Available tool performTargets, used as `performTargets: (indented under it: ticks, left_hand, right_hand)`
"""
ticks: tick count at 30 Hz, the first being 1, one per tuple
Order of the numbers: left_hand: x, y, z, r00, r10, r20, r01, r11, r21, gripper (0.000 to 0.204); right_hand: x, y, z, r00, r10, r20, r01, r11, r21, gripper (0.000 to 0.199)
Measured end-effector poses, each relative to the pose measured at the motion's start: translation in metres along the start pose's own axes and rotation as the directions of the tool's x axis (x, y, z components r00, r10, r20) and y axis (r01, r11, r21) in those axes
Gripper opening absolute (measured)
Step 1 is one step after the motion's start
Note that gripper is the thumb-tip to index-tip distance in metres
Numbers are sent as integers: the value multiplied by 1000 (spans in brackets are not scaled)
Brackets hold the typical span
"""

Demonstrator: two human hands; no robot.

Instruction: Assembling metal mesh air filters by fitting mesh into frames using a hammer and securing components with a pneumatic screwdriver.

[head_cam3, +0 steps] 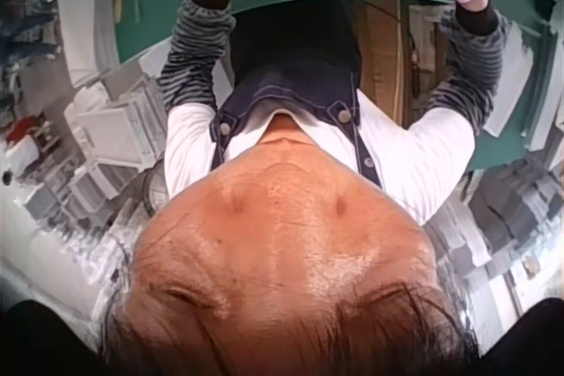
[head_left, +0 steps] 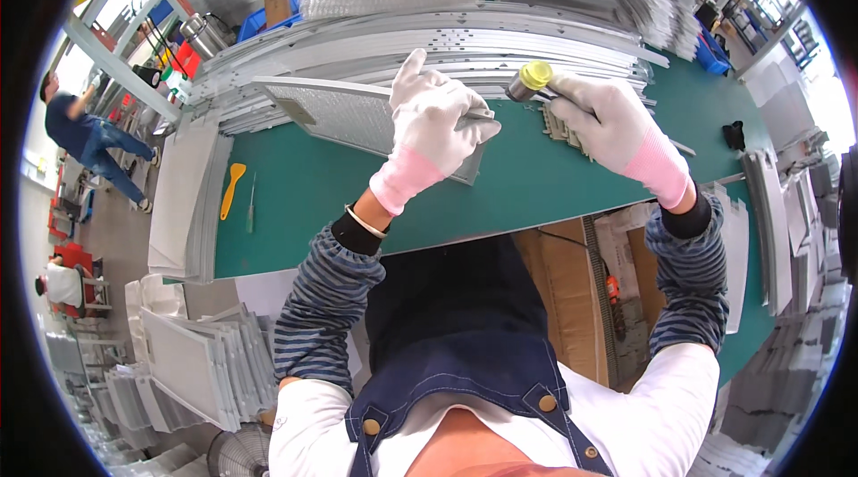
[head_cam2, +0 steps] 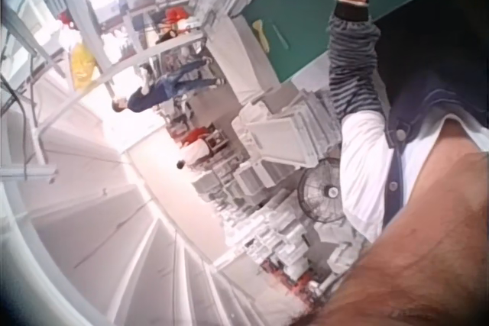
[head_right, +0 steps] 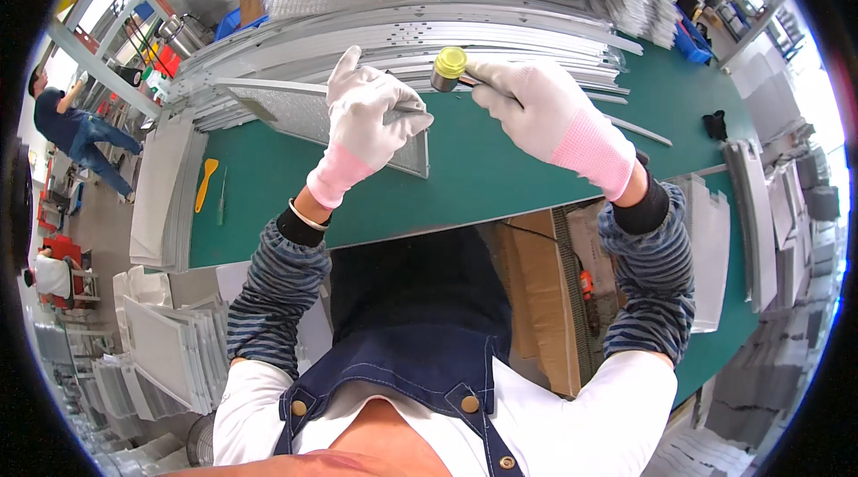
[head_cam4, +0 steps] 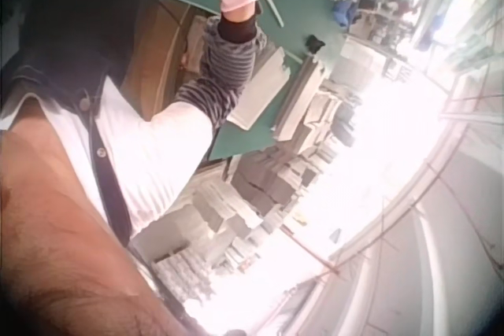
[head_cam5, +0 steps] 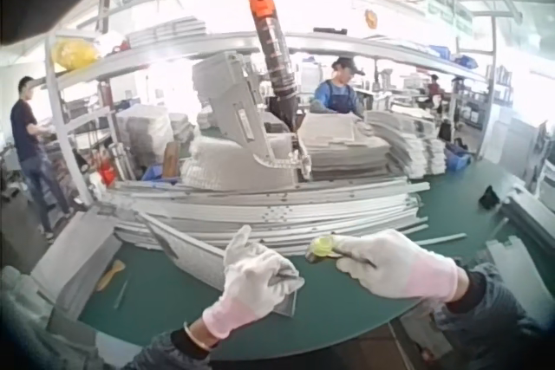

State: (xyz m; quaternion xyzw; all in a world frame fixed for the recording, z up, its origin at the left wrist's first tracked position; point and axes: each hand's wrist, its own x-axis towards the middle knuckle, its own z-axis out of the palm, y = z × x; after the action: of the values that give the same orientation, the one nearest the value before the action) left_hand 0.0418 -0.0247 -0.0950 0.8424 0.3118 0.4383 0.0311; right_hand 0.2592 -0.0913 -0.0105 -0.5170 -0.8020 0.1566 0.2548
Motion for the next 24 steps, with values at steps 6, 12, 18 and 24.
performTargets:
  ticks: [6,12,18,24]
  left_hand:
    - [1,-4,7,998,9,-54,-9,1000,-2,19]
    - [2,-6,5,997,59,-58,-59,998,9,20]
    - [2,-9,10,996,75,-48,-74,997,22,19]
    - [3,-9,14,996,73,-52,-73,997,14,19]
  right_hand:
    - [7,-7,13,968,58,-244,-30,992,121,32]
    - [1,13,24,988,152,-2,-151,979,136,32]
    - [12,16,25,896,321,-306,-167,884,436,33]
    - [12,2,18,992,118,-40,-117,992,44,31]
